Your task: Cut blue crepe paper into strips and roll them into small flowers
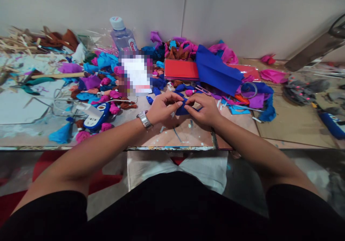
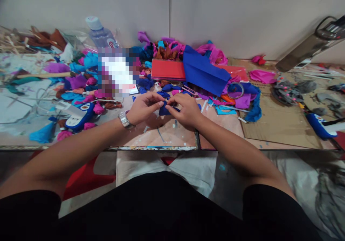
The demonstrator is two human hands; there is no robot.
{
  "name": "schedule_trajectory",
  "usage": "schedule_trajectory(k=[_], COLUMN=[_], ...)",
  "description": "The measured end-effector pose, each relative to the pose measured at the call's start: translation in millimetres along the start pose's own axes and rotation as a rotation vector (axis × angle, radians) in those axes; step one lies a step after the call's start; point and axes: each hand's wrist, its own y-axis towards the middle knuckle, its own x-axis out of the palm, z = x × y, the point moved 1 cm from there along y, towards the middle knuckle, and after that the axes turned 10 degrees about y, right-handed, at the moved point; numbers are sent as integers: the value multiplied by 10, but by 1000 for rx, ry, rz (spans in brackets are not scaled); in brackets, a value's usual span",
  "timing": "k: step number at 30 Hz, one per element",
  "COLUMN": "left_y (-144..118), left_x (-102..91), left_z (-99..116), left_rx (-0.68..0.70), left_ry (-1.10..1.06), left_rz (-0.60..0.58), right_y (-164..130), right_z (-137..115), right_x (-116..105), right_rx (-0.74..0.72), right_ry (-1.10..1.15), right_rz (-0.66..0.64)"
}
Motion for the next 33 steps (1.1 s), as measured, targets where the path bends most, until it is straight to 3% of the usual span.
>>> schedule_trajectory(k=[21,33], left_y=[33,16], left_x=[-12,0], left_z=[-38,-32], left_rx=[-72,-21], left_ry=[-125,-187], left_rz=[-20,-148], right_y=[-7,-15], right_z=[38,49], right_x=[20,34], right_rx=[27,-74], right_ry=[-4,43], right_rz=[32,-57])
